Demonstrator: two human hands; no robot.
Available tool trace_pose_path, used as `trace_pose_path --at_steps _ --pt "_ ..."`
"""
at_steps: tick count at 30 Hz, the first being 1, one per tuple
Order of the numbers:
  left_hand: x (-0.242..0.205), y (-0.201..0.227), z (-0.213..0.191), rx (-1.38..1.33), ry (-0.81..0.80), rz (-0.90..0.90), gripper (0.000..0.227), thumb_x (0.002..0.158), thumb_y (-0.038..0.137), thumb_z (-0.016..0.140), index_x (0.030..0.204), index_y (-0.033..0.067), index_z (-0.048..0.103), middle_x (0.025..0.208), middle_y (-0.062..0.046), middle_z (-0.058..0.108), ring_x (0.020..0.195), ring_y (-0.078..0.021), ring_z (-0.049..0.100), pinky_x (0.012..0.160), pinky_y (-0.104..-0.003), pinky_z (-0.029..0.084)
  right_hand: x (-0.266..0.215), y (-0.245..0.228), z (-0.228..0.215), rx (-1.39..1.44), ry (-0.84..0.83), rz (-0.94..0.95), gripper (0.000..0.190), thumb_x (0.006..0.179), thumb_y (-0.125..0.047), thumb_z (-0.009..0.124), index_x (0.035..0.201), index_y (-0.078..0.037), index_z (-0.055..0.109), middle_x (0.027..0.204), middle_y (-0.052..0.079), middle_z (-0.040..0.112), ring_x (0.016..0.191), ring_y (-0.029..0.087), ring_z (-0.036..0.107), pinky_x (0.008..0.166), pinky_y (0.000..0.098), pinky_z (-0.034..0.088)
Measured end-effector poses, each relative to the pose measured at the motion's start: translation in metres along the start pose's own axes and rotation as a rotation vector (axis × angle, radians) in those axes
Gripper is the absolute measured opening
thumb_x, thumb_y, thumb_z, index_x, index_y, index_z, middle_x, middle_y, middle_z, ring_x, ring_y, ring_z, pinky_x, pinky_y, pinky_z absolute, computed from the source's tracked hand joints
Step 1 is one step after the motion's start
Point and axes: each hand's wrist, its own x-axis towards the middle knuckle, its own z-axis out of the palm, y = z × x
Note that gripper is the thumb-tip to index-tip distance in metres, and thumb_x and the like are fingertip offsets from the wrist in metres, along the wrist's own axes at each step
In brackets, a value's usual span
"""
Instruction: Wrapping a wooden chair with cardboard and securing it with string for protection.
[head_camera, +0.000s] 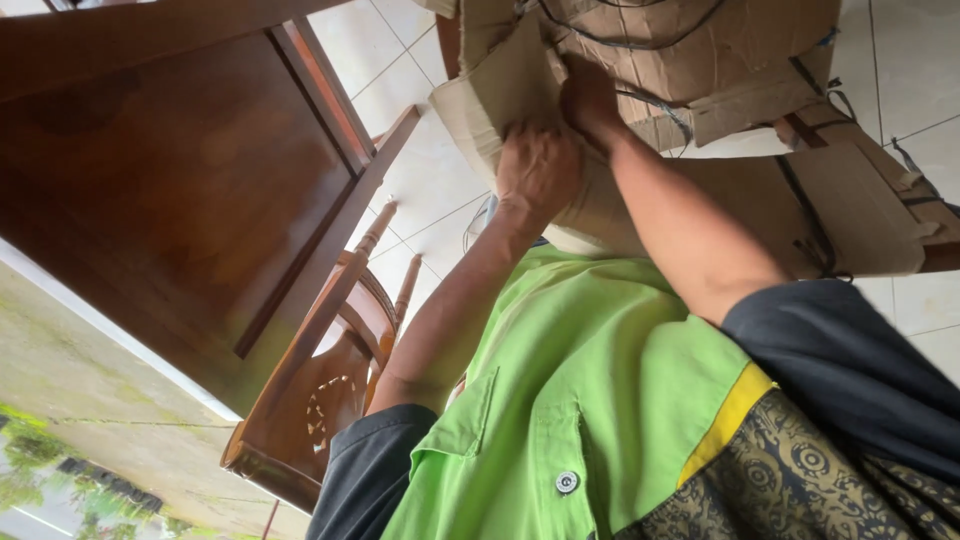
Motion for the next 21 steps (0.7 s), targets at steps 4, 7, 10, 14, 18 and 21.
trace_pose_path --at_steps 4,7,10,14,18,21 --pt "-0.012 -0.012 -0.027 -0.208 0.287 0.123 0.013 0.096 0.019 0.060 0.100 0.0113 0.070 0.094 -0.009 0.074 0.091 -0.0277 0.067 0.089 -0.042 0.051 0.005 -0.032 0.026 -0.051 -0.216 0.054 0.023 0.085 -0.012 0.053 0.101 -0.016 0.069 0.096 0.011 0.076 0.085 0.033 0.069 0.069 0.0468 0.049" --pt "-0.030 -0.021 -0.014 -0.441 0.626 0.012 0.043 0.102 0.020 0.066 0.136 0.0100 0.043 0.140 -0.012 0.047 0.134 -0.0330 0.044 0.121 -0.053 0.039 0.006 -0.035 0.036 -0.052 -0.206 -0.027 0.019 0.089 -0.020 0.058 0.101 -0.019 0.073 0.097 0.006 0.078 0.084 0.028 0.071 0.070 0.0416 0.050" --pt "-0.033 -0.025 -0.009 -0.840 0.664 -0.387 0.071 0.111 0.035 0.052 0.166 0.0101 0.015 0.173 -0.017 0.015 0.165 -0.0351 0.015 0.140 -0.055 0.020 0.015 -0.052 0.026 -0.030 -0.307 0.127 0.035 0.085 -0.026 0.053 0.111 -0.016 0.074 0.108 0.012 0.077 0.095 0.033 0.071 0.073 0.0456 0.050" --pt "-0.027 -0.042 -0.022 -1.519 0.547 -0.679 0.066 0.113 0.046 0.023 0.165 0.0059 0.013 0.175 -0.015 0.013 0.166 -0.0278 0.009 0.138 -0.040 0.011 0.020 -0.065 0.032 -0.020 -0.381 0.225 0.045 0.083 -0.030 0.049 0.117 -0.014 0.074 0.115 0.016 0.075 0.103 0.036 0.070 0.075 0.0480 0.050" --pt "-0.013 -0.065 0.003 -1.928 0.372 -0.920 0.061 0.113 0.037 0.034 0.160 0.0004 0.030 0.167 -0.024 0.029 0.159 -0.0359 0.020 0.135 -0.046 0.013 0.025 -0.073 0.045 -0.019 -0.404 0.215 0.044 0.086 -0.030 0.047 0.118 -0.014 0.073 0.115 0.016 0.074 0.104 0.036 0.070 0.077 0.0481 0.050" --pt "-0.006 -0.073 -0.010 -2.125 0.295 -1.088 0.068 0.108 0.045 0.037 0.161 0.0043 0.029 0.169 -0.019 0.026 0.159 -0.0330 0.019 0.136 -0.043 0.009 0.032 -0.077 0.050 -0.020 -0.412 0.203 0.044 0.088 -0.031 0.046 0.119 -0.013 0.072 0.115 0.016 0.074 0.105 0.036 0.069 0.079 0.0482 0.050"
